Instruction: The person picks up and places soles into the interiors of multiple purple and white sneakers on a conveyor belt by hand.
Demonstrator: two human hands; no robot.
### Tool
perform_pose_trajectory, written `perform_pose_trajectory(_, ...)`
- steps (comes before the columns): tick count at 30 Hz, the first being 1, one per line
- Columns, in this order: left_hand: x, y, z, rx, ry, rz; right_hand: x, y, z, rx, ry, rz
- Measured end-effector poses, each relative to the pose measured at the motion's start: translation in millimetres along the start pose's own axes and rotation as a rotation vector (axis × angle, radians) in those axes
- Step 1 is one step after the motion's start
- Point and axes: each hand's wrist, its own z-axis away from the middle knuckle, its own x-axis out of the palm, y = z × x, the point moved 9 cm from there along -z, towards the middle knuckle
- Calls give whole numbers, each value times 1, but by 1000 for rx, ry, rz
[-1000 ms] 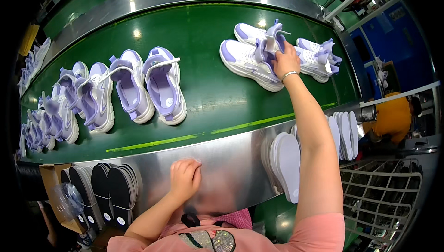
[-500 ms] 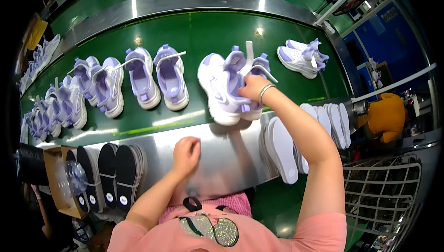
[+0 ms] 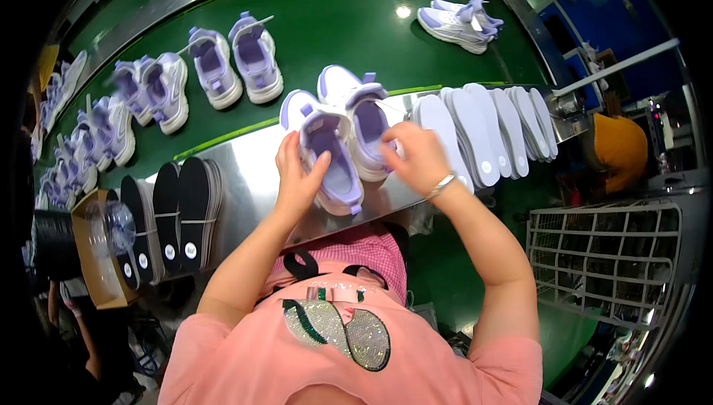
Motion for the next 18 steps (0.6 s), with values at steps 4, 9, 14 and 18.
perform_pose_trajectory(4, -6, 10, -16, 3, 3, 173, -26, 90, 42, 329, 61, 284)
perform_pose_trajectory(9, 4, 5, -42, -24, -55, 268, -14, 145, 71, 631, -95, 463)
perform_pose_trajectory(14, 6, 4, -43, -60, -65, 306, -40, 136, 65, 652, 5, 534)
perform_pose_trajectory(18, 10, 8, -39, -22, -88, 127, -82, 82, 51, 344, 296, 158)
